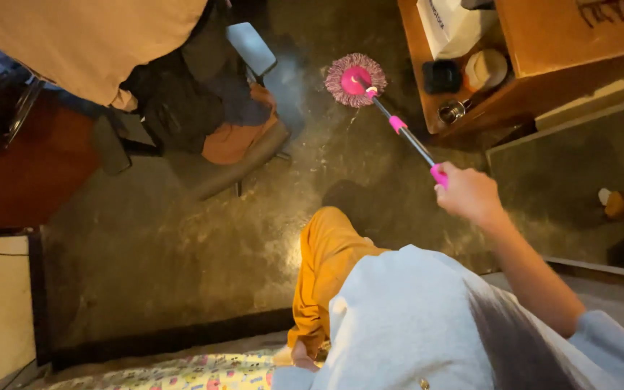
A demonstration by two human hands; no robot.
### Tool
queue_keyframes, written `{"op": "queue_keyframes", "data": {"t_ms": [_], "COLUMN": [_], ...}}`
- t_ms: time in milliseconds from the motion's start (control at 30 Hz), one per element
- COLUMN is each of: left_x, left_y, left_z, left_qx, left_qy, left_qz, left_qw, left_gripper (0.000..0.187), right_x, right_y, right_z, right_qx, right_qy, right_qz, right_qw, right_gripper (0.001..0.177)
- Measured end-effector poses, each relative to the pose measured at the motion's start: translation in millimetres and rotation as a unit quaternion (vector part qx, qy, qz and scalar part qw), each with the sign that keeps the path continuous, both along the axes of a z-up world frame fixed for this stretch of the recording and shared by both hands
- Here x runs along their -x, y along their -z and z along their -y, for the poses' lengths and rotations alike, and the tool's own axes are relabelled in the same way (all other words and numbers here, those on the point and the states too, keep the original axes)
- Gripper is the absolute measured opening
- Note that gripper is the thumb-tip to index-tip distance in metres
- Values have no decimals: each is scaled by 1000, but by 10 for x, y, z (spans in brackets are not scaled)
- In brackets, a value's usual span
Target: Mopping the floor under and around furniture using a spin mop.
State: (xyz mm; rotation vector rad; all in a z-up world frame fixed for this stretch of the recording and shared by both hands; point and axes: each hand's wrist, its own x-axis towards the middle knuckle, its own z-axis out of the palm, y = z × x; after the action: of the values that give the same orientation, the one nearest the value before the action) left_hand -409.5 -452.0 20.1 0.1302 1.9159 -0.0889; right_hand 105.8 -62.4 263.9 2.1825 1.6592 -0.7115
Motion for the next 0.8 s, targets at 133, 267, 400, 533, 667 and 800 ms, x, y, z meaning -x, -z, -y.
{"op": "queue_keyframes", "data": {"t_ms": [133, 267, 400, 533, 667, 800], "left_x": [-356, -585, -811, -849, -972, -795], "left_y": [406, 779, 1000, 1283, 1302, 909], "left_z": [-333, -858, -1440, -2182, -2889, -3234], "left_qx": [-13, -26, -63, -109, -238, -263], "left_qy": [-39, -71, -72, 247, 217, 250], "left_qz": [44, 84, 136, -11, -123, -117], "left_qw": [998, 994, 986, 963, 939, 925], "left_gripper": [62, 60, 61, 65, 38, 48], "right_x": [103, 180, 223, 337, 486, 584], "right_y": [569, 779, 786, 852, 1036, 1320], "right_z": [238, 309, 196, 30, -283, -797], "right_qx": [-4, -15, -38, -51, -64, -62], "right_qy": [-4, 13, 13, 20, 15, 41], "right_qz": [-1, -26, -30, -31, -35, -32], "right_qw": [1000, 999, 999, 998, 997, 997], "right_gripper": [48, 48, 46, 44, 45, 43]}}
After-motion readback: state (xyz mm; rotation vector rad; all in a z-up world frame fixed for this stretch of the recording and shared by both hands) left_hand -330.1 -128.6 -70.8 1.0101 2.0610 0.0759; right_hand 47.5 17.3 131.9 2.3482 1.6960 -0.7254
